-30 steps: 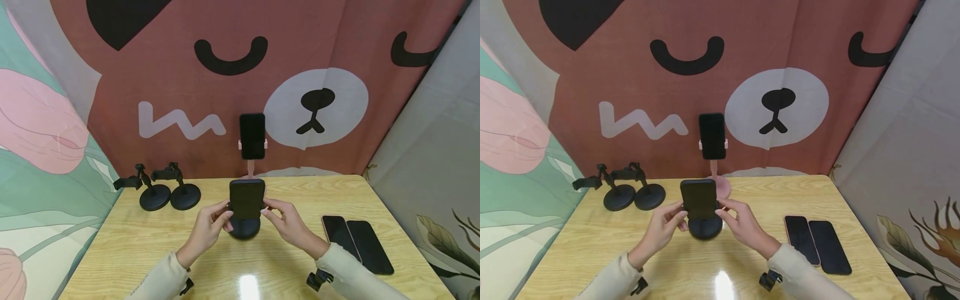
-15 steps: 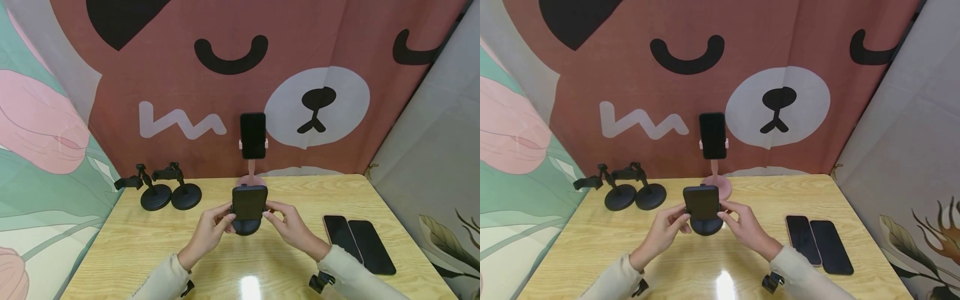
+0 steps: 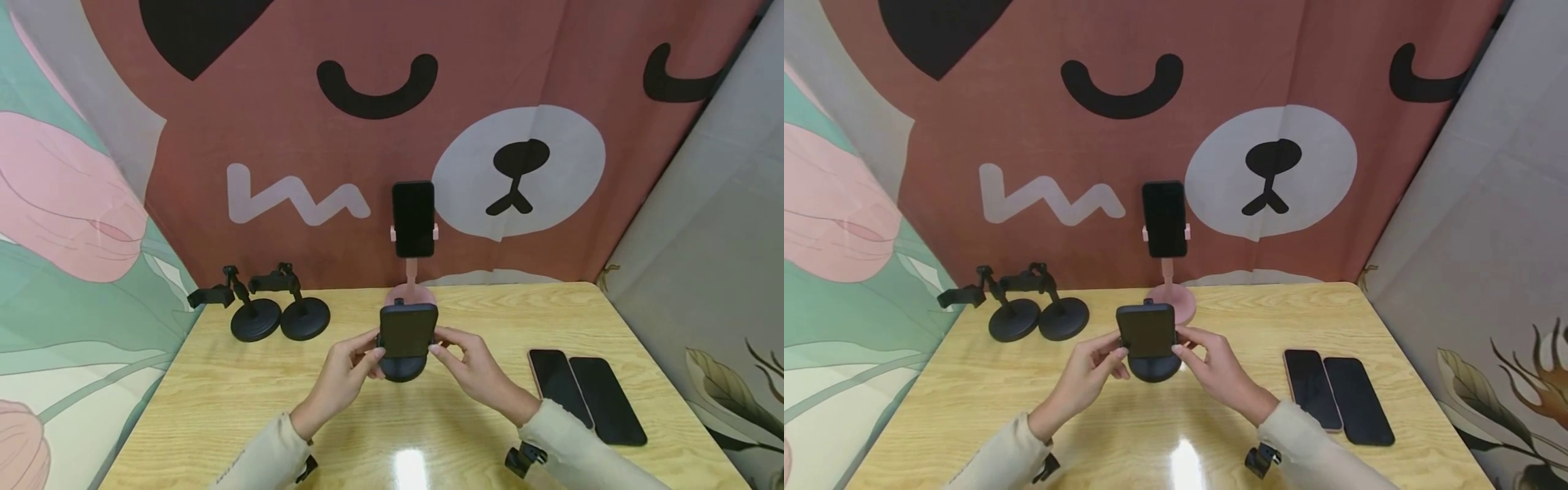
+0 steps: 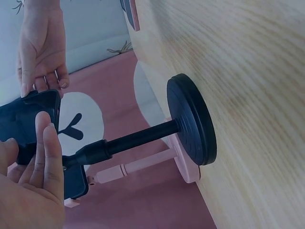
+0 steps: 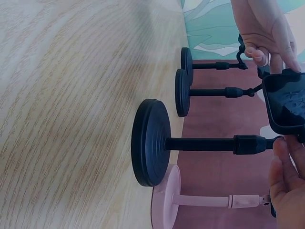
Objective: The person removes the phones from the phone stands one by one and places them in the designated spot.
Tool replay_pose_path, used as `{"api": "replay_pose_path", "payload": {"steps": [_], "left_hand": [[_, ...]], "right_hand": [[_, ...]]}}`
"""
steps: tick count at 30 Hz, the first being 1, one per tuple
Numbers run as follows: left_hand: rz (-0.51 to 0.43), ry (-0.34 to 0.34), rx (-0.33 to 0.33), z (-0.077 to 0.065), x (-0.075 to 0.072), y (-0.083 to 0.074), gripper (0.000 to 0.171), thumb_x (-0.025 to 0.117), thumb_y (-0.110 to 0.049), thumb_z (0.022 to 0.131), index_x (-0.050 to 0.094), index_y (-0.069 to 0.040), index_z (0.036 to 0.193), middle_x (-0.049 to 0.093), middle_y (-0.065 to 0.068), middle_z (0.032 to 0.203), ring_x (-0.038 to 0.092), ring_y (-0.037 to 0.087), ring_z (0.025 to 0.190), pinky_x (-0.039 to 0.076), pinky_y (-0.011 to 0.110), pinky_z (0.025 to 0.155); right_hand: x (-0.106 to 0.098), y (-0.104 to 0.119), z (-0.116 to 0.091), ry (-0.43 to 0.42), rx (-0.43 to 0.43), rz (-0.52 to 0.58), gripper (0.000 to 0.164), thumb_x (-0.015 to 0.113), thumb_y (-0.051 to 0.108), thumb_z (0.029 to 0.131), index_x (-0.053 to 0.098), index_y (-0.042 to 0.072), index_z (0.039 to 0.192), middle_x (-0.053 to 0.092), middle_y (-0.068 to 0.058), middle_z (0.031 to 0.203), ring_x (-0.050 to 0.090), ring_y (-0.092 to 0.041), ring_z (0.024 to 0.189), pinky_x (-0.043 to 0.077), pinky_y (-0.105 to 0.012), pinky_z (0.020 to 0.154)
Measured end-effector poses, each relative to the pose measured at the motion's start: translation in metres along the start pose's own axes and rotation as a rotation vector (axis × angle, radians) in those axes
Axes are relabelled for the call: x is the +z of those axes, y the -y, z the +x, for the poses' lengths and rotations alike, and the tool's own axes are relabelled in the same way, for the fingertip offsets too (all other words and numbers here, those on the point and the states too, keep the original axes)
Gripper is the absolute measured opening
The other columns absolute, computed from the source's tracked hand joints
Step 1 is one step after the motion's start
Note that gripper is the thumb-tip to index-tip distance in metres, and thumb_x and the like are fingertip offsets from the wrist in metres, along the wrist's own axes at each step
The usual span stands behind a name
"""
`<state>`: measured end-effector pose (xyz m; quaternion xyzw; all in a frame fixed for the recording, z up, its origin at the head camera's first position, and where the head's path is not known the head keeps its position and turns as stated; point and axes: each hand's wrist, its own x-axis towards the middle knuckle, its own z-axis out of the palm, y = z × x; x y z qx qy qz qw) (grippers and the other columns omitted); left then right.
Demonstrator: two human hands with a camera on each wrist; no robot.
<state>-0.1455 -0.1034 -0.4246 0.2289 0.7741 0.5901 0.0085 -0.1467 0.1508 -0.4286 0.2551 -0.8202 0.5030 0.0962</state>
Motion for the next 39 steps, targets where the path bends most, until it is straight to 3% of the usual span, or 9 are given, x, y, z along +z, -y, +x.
{"api": "replay_pose_path", "payload": {"steps": [10, 17, 24, 28, 31, 33, 36, 39], "left_hand": [[0.014, -0.006, -0.02, 0.001, 0.001, 0.001, 0.039, 0.057, -0.015, 0.104, 0.058, -0.005, 0.141, 0.074, 0.019, 0.106, 0.066, 0.007, 0.06, 0.06, 0.026, 0.064], [0.006, -0.016, -0.024, 0.002, 0.001, -0.002, 0.04, 0.058, -0.019, 0.104, 0.059, -0.003, 0.14, 0.074, 0.019, 0.098, 0.065, 0.022, 0.056, 0.053, 0.024, 0.053], [0.023, -0.03, -0.049, 0.002, 0.002, -0.003, 0.042, 0.057, -0.021, 0.104, 0.058, -0.001, 0.14, 0.073, 0.017, 0.089, 0.057, 0.011, 0.047, 0.042, 0.023, 0.042], [0.035, -0.052, -0.067, 0.003, 0.004, -0.005, 0.041, 0.059, -0.019, 0.103, 0.058, 0.0, 0.139, 0.073, 0.018, 0.091, 0.053, 0.009, 0.044, 0.044, 0.024, 0.042], [0.049, -0.074, -0.06, 0.003, 0.006, -0.006, 0.038, 0.06, -0.017, 0.102, 0.061, -0.002, 0.137, 0.074, 0.017, 0.094, 0.051, 0.01, 0.042, 0.046, 0.024, 0.042], [0.068, -0.093, -0.043, 0.003, 0.008, -0.007, 0.037, 0.061, -0.018, 0.102, 0.063, -0.004, 0.135, 0.075, 0.016, 0.095, 0.049, 0.009, 0.04, 0.045, 0.024, 0.04], [0.099, -0.122, -0.021, 0.003, 0.011, -0.008, 0.034, 0.062, -0.02, 0.102, 0.066, -0.008, 0.133, 0.077, 0.015, 0.097, 0.047, 0.006, 0.037, 0.042, 0.023, 0.037], [0.125, -0.147, -0.01, 0.003, 0.013, -0.009, 0.034, 0.063, -0.021, 0.101, 0.066, -0.009, 0.132, 0.078, 0.015, 0.098, 0.046, 0.006, 0.035, 0.039, 0.022, 0.035]], "right_hand": [[0.001, -0.001, 0.002, 0.03, 0.011, 0.0, 0.032, 0.056, 0.013, 0.104, 0.065, 0.006, 0.134, 0.071, -0.01, 0.127, 0.063, -0.008, 0.102, 0.055, -0.031, 0.087], [0.001, 0.001, 0.002, 0.036, 0.003, 0.037, 0.032, 0.052, 0.012, 0.106, 0.063, 0.001, 0.135, 0.07, -0.014, 0.126, 0.066, -0.01, 0.106, 0.058, -0.028, 0.089], [0.002, 0.004, 0.002, 0.014, 0.057, 0.062, 0.033, 0.054, 0.011, 0.105, 0.062, -0.005, 0.132, 0.072, -0.012, 0.104, 0.059, -0.005, 0.083, 0.055, -0.026, 0.079], [0.005, 0.003, 0.002, -0.015, 0.046, 0.055, 0.033, 0.055, 0.01, 0.104, 0.062, -0.007, 0.131, 0.073, -0.014, 0.106, 0.061, -0.004, 0.085, 0.055, -0.025, 0.077], [0.007, 0.003, 0.003, -0.043, 0.014, 0.03, 0.026, 0.057, 0.01, 0.103, 0.069, -0.001, 0.124, 0.074, -0.009, 0.102, 0.061, -0.005, 0.084, 0.053, -0.025, 0.073], [0.009, 0.003, 0.003, -0.062, 0.0, 0.01, 0.018, 0.059, 0.012, 0.103, 0.073, 0.007, 0.112, 0.07, -0.003, 0.09, 0.057, -0.006, 0.077, 0.049, -0.024, 0.067], [0.012, 0.004, 0.005, -0.082, -0.007, -0.006, 0.011, 0.061, 0.014, 0.102, 0.07, 0.014, 0.094, 0.056, 0.003, 0.074, 0.048, -0.005, 0.067, 0.042, -0.024, 0.059], [0.013, 0.005, 0.005, -0.093, -0.001, -0.009, 0.014, 0.063, 0.015, 0.101, 0.066, 0.016, 0.087, 0.051, 0.005, 0.07, 0.045, -0.005, 0.064, 0.04, -0.023, 0.056]]}}
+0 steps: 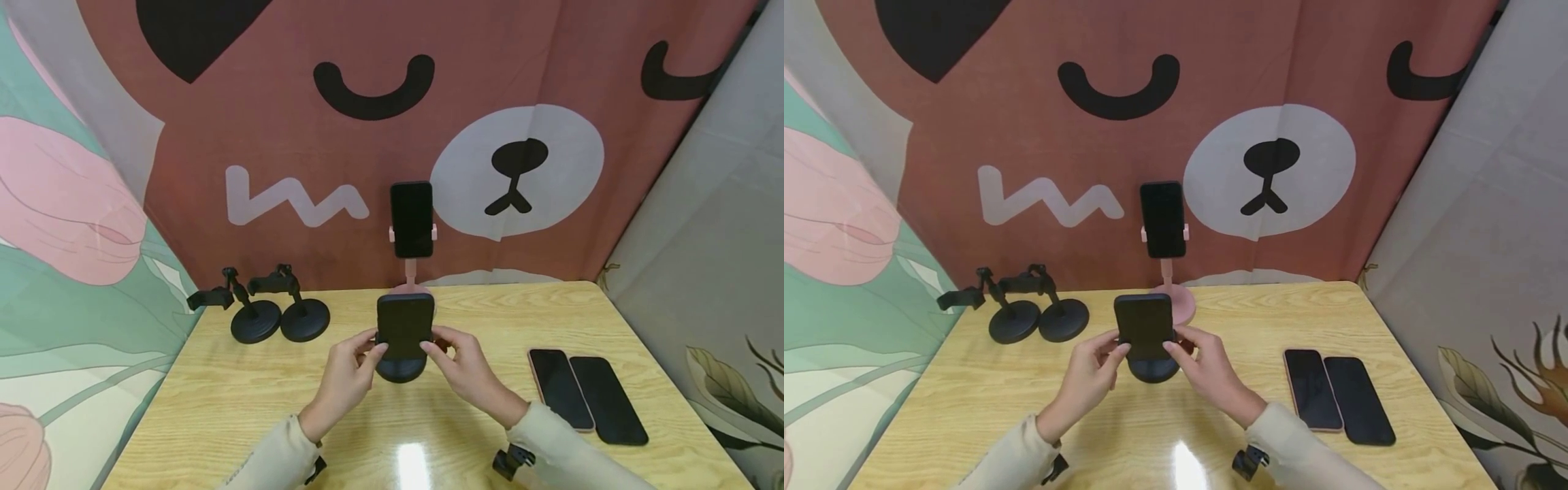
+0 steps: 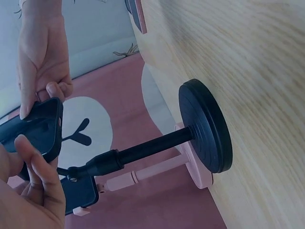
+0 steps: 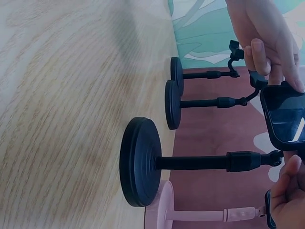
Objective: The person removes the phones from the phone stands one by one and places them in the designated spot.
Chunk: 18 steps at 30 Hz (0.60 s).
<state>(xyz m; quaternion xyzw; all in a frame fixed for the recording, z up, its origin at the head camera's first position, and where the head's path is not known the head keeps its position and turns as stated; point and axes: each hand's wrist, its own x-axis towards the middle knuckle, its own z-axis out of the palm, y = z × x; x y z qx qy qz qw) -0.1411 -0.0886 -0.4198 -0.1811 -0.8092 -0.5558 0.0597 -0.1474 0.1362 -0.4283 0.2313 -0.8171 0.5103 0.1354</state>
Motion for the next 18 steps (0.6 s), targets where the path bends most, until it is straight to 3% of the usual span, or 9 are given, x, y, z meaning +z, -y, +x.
{"api": "replay_pose_path", "payload": {"steps": [8, 18], "left_hand": [[0.09, -0.052, 0.017, 0.0007, 0.002, -0.0051, 0.033, 0.065, -0.016, 0.1, 0.067, -0.001, 0.129, 0.078, 0.015, 0.095, 0.045, 0.004, 0.039, 0.038, 0.019, 0.039], [0.097, -0.066, 0.029, 0.0011, 0.0015, -0.0081, 0.037, 0.065, -0.018, 0.1, 0.065, 0.004, 0.129, 0.078, 0.017, 0.095, 0.044, 0.002, 0.042, 0.04, 0.02, 0.042]], "right_hand": [[-0.0018, 0.0046, 0.002, 0.005, 0.015, -0.014, 0.012, 0.063, 0.019, 0.101, 0.069, 0.017, 0.091, 0.054, 0.004, 0.071, 0.048, -0.007, 0.064, 0.042, -0.023, 0.056], [-0.0032, 0.0059, 0.0036, 0.008, 0.04, -0.012, 0.013, 0.063, 0.02, 0.102, 0.071, 0.018, 0.093, 0.06, 0.004, 0.072, 0.051, -0.006, 0.063, 0.042, -0.024, 0.053]]}}
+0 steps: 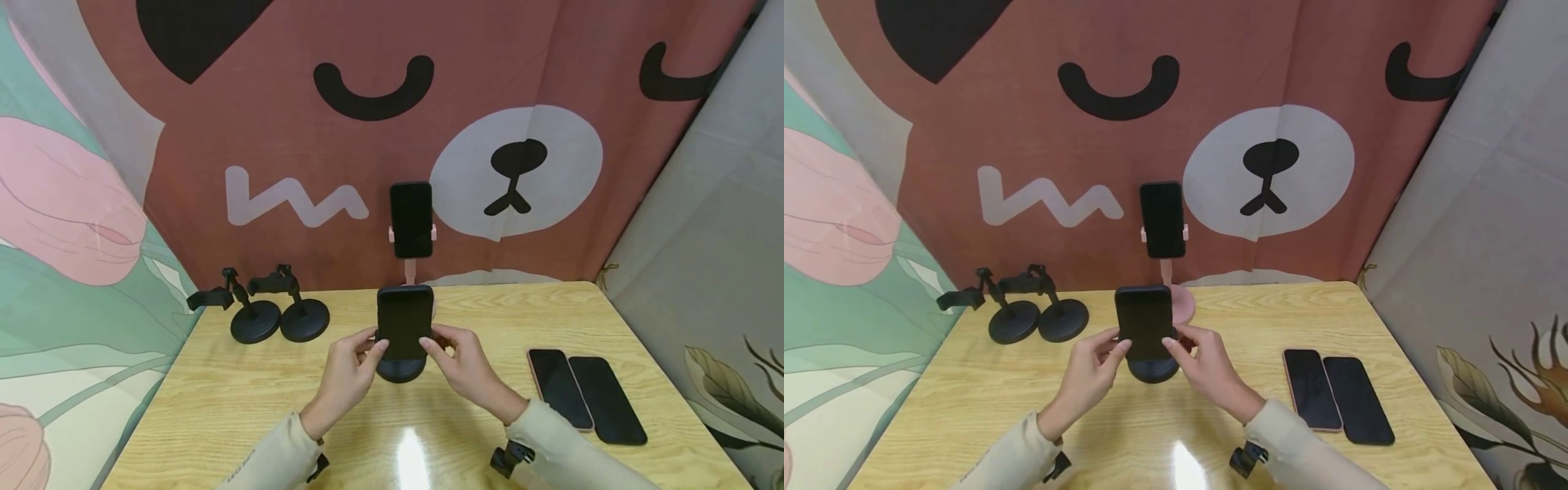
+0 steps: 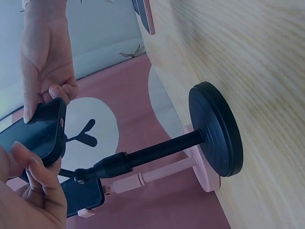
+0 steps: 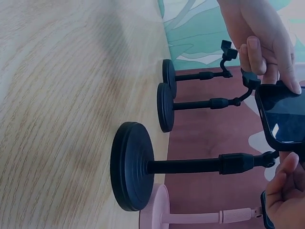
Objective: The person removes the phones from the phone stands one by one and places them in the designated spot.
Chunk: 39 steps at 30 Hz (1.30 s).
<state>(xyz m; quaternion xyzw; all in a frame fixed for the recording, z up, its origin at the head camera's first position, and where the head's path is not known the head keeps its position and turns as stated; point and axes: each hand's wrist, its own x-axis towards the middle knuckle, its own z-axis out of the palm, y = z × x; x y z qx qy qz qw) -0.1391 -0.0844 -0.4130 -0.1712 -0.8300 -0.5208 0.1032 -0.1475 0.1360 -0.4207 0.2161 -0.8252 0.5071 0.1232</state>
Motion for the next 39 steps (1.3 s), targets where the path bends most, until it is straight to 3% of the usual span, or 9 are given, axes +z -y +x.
{"api": "replay_pose_path", "payload": {"steps": [8, 14, 19, 31, 36, 39], "left_hand": [[-0.023, -0.007, -0.028, 0.002, 0.0, 0.0, 0.038, 0.066, -0.019, 0.099, 0.066, 0.006, 0.128, 0.077, 0.022, 0.101, 0.061, 0.003, 0.054, 0.047, 0.02, 0.049], [-0.045, -0.008, -0.043, 0.004, -0.001, -0.003, 0.036, 0.067, -0.017, 0.099, 0.067, 0.006, 0.125, 0.075, 0.023, 0.107, 0.077, 0.02, 0.078, 0.058, 0.022, 0.062], [-0.055, -0.009, -0.051, 0.006, -0.001, -0.006, 0.036, 0.067, -0.018, 0.099, 0.068, 0.007, 0.124, 0.075, 0.024, 0.108, 0.077, 0.026, 0.087, 0.062, 0.029, 0.07], [-0.072, 0.047, -0.086, 0.009, -0.006, -0.009, 0.041, 0.064, -0.023, 0.101, 0.065, 0.008, 0.127, 0.074, 0.025, 0.113, 0.076, 0.029, 0.096, 0.063, 0.036, 0.08], [-0.082, 0.051, -0.114, 0.011, -0.008, -0.01, 0.04, 0.066, -0.022, 0.1, 0.066, 0.009, 0.126, 0.074, 0.025, 0.111, 0.077, 0.029, 0.094, 0.063, 0.036, 0.079], [-0.096, 0.07, -0.141, 0.011, -0.009, -0.012, 0.041, 0.066, -0.022, 0.1, 0.064, 0.008, 0.128, 0.075, 0.024, 0.107, 0.073, 0.026, 0.063, 0.06, 0.033, 0.057]], "right_hand": [[-0.001, 0.002, 0.001, 0.009, 0.01, 0.016, 0.015, 0.062, 0.019, 0.102, 0.075, 0.012, 0.1, 0.07, -0.006, 0.079, 0.056, -0.005, 0.067, 0.047, -0.026, 0.061], [-0.004, 0.007, 0.003, 0.022, 0.039, 0.02, 0.017, 0.063, 0.02, 0.102, 0.076, 0.011, 0.104, 0.074, -0.004, 0.084, 0.064, -0.012, 0.071, 0.051, -0.025, 0.065], [-0.006, 0.008, 0.006, 0.029, 0.05, 0.043, 0.018, 0.063, 0.019, 0.101, 0.077, 0.009, 0.107, 0.076, -0.005, 0.089, 0.068, -0.016, 0.075, 0.054, -0.024, 0.067], [-0.01, 0.012, 0.01, 0.055, 0.076, 0.065, 0.022, 0.062, 0.021, 0.102, 0.077, 0.007, 0.112, 0.078, -0.007, 0.095, 0.067, -0.01, 0.078, 0.055, -0.024, 0.068], [-0.01, 0.013, 0.011, 0.062, 0.094, 0.083, 0.023, 0.062, 0.02, 0.102, 0.077, 0.006, 0.112, 0.078, -0.009, 0.097, 0.067, -0.01, 0.079, 0.054, -0.024, 0.068], [-0.01, 0.013, 0.01, 0.058, 0.095, 0.077, 0.022, 0.063, 0.02, 0.102, 0.077, 0.007, 0.111, 0.078, -0.008, 0.094, 0.065, -0.008, 0.077, 0.054, -0.024, 0.068]]}}
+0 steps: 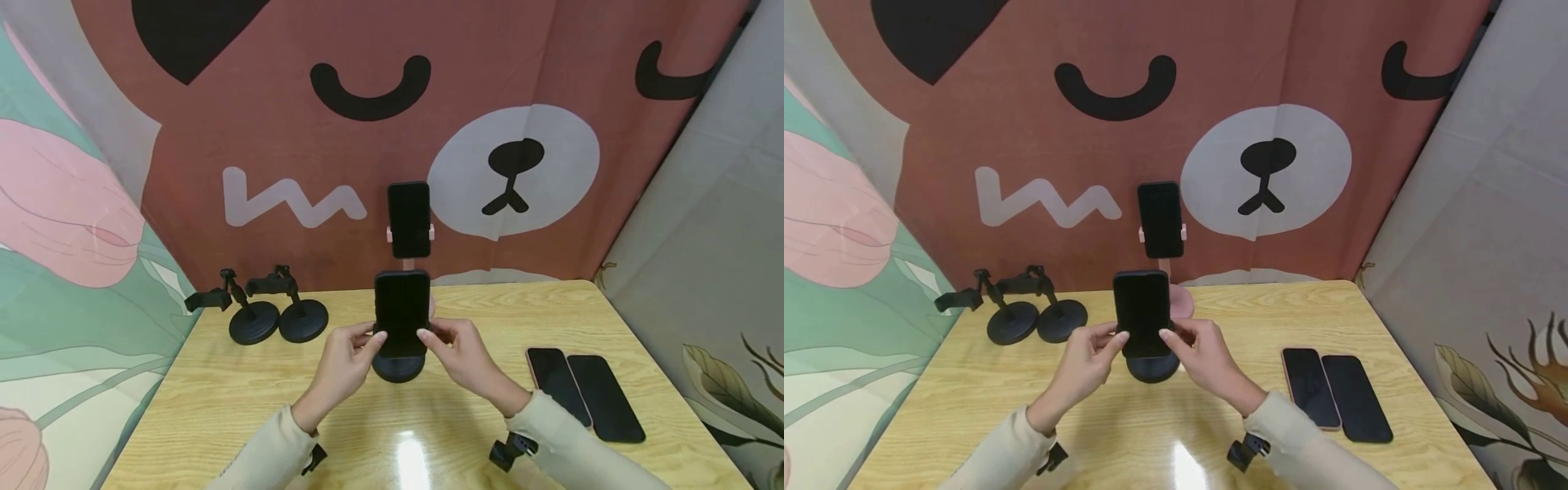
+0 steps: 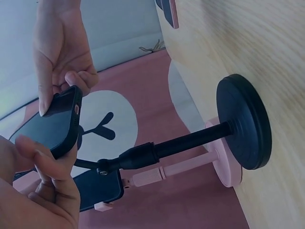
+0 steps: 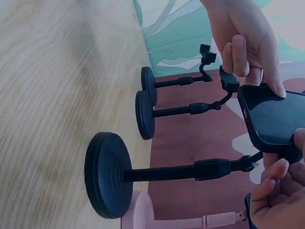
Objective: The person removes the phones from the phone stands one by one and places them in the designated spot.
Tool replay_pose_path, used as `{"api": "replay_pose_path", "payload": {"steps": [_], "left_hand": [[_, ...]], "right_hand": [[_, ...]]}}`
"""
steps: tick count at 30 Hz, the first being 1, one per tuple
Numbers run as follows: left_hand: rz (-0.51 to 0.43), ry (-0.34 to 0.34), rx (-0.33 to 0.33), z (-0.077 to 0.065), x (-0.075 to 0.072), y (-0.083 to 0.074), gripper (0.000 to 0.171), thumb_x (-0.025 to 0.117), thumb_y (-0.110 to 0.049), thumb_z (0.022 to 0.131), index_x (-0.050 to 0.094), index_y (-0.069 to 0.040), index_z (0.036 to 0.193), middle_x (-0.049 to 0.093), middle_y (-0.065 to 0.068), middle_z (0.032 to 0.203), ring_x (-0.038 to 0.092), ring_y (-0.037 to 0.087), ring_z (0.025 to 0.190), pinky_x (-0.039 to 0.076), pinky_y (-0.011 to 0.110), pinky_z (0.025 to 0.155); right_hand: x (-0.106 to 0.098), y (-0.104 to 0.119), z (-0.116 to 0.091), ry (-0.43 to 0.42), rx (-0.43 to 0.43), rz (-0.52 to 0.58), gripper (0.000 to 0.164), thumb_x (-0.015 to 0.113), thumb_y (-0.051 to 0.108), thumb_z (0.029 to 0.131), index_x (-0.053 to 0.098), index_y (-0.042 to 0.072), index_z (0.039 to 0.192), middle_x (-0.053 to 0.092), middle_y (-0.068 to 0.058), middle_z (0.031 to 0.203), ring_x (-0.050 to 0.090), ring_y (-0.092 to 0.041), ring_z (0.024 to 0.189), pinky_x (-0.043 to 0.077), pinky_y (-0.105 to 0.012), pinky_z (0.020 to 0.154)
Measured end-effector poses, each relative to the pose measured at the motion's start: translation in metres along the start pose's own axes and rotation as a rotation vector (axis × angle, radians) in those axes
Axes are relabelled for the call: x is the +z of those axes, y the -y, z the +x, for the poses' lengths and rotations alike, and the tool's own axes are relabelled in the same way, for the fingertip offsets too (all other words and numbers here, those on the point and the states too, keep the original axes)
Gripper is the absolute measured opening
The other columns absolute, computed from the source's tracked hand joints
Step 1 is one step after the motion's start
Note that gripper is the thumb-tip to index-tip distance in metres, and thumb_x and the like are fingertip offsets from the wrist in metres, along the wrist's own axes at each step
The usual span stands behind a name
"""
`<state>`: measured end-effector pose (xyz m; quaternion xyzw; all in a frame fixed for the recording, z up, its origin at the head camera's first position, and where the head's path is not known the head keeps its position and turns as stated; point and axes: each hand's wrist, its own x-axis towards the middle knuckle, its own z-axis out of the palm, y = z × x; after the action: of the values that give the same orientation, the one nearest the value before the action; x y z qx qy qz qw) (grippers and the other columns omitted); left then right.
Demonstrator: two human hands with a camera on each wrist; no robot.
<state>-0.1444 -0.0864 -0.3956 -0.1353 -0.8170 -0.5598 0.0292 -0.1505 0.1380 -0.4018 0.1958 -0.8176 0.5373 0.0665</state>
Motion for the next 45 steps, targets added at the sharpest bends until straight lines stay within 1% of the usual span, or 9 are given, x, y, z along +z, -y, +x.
{"api": "replay_pose_path", "payload": {"steps": [3, 5, 11, 21, 29, 33, 39, 42, 45], "left_hand": [[-0.03, 0.025, -0.04, -0.001, -0.001, 0.0, 0.041, 0.065, -0.021, 0.1, 0.062, 0.005, 0.132, 0.076, 0.022, 0.104, 0.055, 0.019, 0.039, 0.048, 0.028, 0.04], [-0.047, 0.036, -0.047, -0.001, -0.001, 0.001, 0.042, 0.065, -0.02, 0.1, 0.061, 0.005, 0.134, 0.076, 0.022, 0.103, 0.047, 0.016, 0.034, 0.044, 0.027, 0.037], [-0.083, 0.05, -0.037, -0.001, -0.002, 0.007, 0.041, 0.066, -0.02, 0.1, 0.062, 0.002, 0.135, 0.077, 0.021, 0.101, 0.05, 0.021, 0.036, 0.047, 0.028, 0.04], [-0.084, 0.094, -0.001, -0.002, -0.006, 0.013, 0.045, 0.063, -0.02, 0.101, 0.057, 0.007, 0.137, 0.078, 0.02, 0.097, 0.057, 0.012, 0.042, 0.052, 0.027, 0.049], [-0.1, 0.091, -0.008, -0.002, -0.007, 0.013, 0.044, 0.061, -0.021, 0.102, 0.057, 0.005, 0.138, 0.077, 0.02, 0.094, 0.06, 0.013, 0.044, 0.053, 0.027, 0.05], [-0.123, 0.074, -0.02, -0.003, -0.003, 0.013, 0.046, 0.062, -0.021, 0.102, 0.056, 0.006, 0.138, 0.077, 0.021, 0.095, 0.063, 0.013, 0.045, 0.058, 0.026, 0.055], [-0.132, 0.062, -0.019, -0.003, -0.001, 0.01, 0.045, 0.062, -0.021, 0.102, 0.057, 0.007, 0.137, 0.077, 0.022, 0.087, 0.065, 0.014, 0.047, 0.059, 0.026, 0.059], [-0.141, 0.069, -0.022, -0.003, -0.002, 0.011, 0.044, 0.062, -0.022, 0.102, 0.058, 0.006, 0.137, 0.077, 0.024, 0.091, 0.065, 0.014, 0.047, 0.059, 0.026, 0.059], [-0.153, 0.077, -0.024, -0.003, -0.003, 0.01, 0.045, 0.062, -0.023, 0.102, 0.058, 0.005, 0.137, 0.077, 0.024, 0.096, 0.065, 0.014, 0.047, 0.059, 0.026, 0.059]], "right_hand": [[0.0, -0.002, -0.001, -0.003, -0.009, -0.002, 0.02, 0.062, 0.02, 0.102, 0.077, 0.008, 0.108, 0.076, -0.007, 0.09, 0.063, -0.007, 0.075, 0.053, -0.024, 0.068], [0.001, -0.005, -0.001, -0.003, -0.015, 0.005, 0.019, 0.062, 0.02, 0.102, 0.077, 0.008, 0.105, 0.074, -0.006, 0.087, 0.062, -0.009, 0.073, 0.052, -0.024, 0.067], [0.003, -0.009, -0.003, -0.011, -0.033, 0.028, 0.017, 0.062, 0.018, 0.102, 0.076, 0.009, 0.102, 0.072, -0.006, 0.083, 0.06, -0.01, 0.071, 0.051, -0.024, 0.066], [0.005, -0.008, -0.005, -0.014, -0.026, 0.056, 0.017, 0.063, 0.016, 0.101, 0.075, 0.008, 0.11, 0.073, -0.008, 0.09, 0.065, -0.01, 0.078, 0.053, -0.025, 0.071], [0.005, -0.004, -0.005, -0.02, -0.002, -0.012, 0.017, 0.065, 0.022, 0.101, 0.074, 0.012, 0.111, 0.071, -0.004, 0.092, 0.063, -0.015, 0.081, 0.052, -0.026, 0.074], [0.001, 0.007, -0.004, -0.051, -0.015, -0.062, 0.028, 0.066, 0.022, 0.1, 0.066, 0.012, 0.126, 0.069, -0.004, 0.11, 0.061, -0.019, 0.096, 0.051, -0.031, 0.083], [-0.007, 0.036, 0.0, -0.15, -0.09, -0.149, 0.057, 0.068, 0.022, 0.097, 0.045, 0.015, 0.149, 0.051, -0.008, 0.146, 0.048, -0.029, 0.13, 0.045, -0.052, 0.102], [-0.007, 0.053, 0.004, -0.182, -0.17, -0.211, 0.068, 0.07, 0.023, 0.094, 0.039, 0.017, 0.154, 0.04, -0.009, 0.157, 0.038, -0.03, 0.142, 0.037, -0.061, 0.111], [-0.004, 0.067, 0.007, -0.212, -0.285, -0.301, 0.073, 0.07, 0.028, 0.093, 0.036, 0.015, 0.156, 0.034, -0.012, 0.161, 0.034, -0.034, 0.147, 0.032, -0.068, 0.112]]}}
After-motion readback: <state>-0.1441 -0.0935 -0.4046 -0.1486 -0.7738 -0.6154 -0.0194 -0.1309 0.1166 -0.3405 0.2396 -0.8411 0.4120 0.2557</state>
